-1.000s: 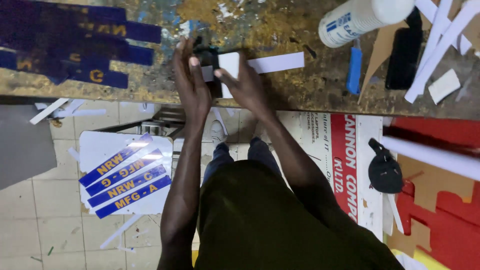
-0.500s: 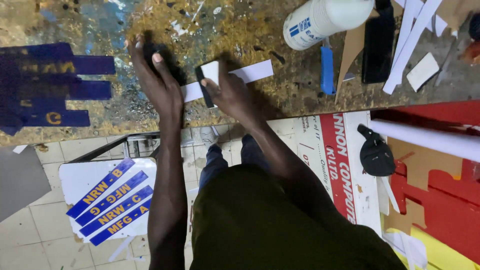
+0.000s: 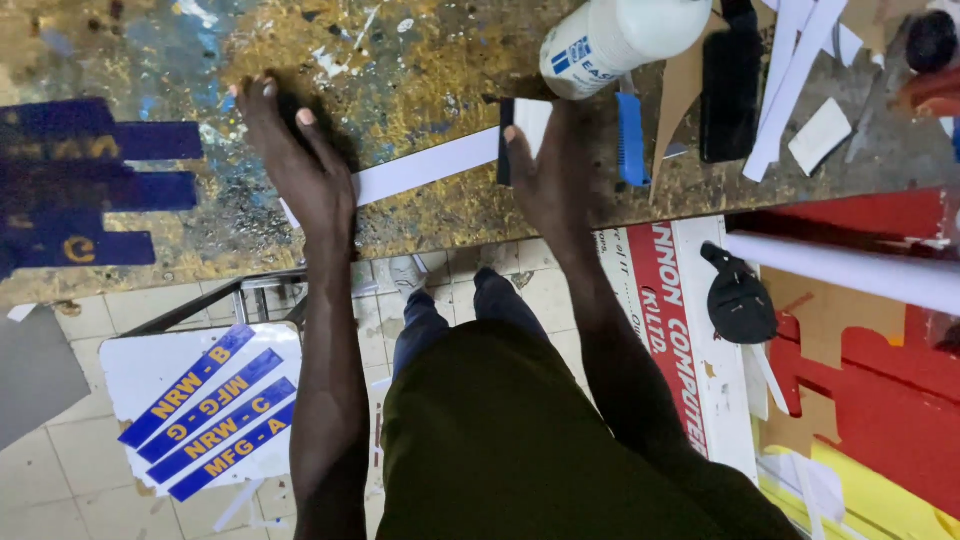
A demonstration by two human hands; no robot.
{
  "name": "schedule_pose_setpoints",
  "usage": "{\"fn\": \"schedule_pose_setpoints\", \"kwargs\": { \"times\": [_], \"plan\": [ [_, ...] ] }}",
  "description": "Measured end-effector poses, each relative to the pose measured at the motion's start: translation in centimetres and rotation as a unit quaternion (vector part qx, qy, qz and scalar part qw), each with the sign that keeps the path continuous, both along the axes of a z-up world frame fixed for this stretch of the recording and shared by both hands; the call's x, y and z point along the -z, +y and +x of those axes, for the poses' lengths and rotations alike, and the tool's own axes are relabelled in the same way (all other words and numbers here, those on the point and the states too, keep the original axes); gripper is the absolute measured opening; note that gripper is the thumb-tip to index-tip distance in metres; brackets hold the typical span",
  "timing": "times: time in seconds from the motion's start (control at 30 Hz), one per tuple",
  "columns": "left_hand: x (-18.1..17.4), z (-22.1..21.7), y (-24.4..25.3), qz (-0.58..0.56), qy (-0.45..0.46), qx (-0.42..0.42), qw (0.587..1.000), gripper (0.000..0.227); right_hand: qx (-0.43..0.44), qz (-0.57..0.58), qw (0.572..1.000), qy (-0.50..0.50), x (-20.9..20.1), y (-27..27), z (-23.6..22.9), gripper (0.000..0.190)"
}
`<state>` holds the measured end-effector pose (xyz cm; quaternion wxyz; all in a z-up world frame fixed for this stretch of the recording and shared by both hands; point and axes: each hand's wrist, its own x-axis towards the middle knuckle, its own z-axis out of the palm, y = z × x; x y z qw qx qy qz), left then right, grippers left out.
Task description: The person applies blue vinyl stickers with yellow text onto a white backing sheet. They use a spray bottle to wet the stickers and a squeegee tool to smooth them down, ensuring proper adhesion. The person handles multiple sticker strips, peeling them from their backing and placing them onto the sheet.
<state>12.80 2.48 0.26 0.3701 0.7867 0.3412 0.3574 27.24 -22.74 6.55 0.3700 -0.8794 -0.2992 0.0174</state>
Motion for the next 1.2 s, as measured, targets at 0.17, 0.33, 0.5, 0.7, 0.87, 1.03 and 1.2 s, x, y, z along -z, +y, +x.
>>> {"fn": "schedule_pose_setpoints", "kwargs": {
  "times": [0.17, 0.33, 0.5, 0.7, 0.87, 1.03, 1.2],
  "plan": [
    [-0.8, -0.1, -0.4, 0.011, 0.014, 0.014, 1.000, 0.061, -0.103, -0.148, 0.976, 0.123, 1.9, 7.6, -5.0, 0.071],
    [-1.6, -0.1, -0.4, -0.005, 0.040, 0.020, 0.999, 0.063, -0.042, -0.173, 0.959, 0.220, 2.5, 5.9, -0.4, 0.032],
    [-1.4, 0.6, -0.3, 0.041, 0.047, 0.024, 0.998, 0.070, -0.030, -0.085, 0.995, -0.036, 6.7, -0.7, 5.2, 0.071],
    [-1.1, 0.2, -0.3, 0.026, 0.044, 0.013, 0.999, 0.067, -0.035, -0.071, 0.996, -0.048, 2.1, -2.8, 5.7, 0.060],
    [-0.6, -1.5, -1.2, 0.035, -0.019, -0.014, 0.999, 0.054, -0.005, 0.029, 0.998, 0.057, 1.2, -4.8, 3.5, 0.067],
    [-3.3, -3.5, -5.0, 0.147, -0.040, -0.025, 0.988, 0.033, 0.008, 0.022, 0.982, 0.185, 3.1, -8.1, 2.3, 0.070],
    [-1.1, -6.4, -9.5, 0.208, -0.050, -0.030, 0.976, 0.020, -0.085, 0.162, 0.972, 0.147, 7.2, -8.6, 0.9, 0.038]
  ]
}}
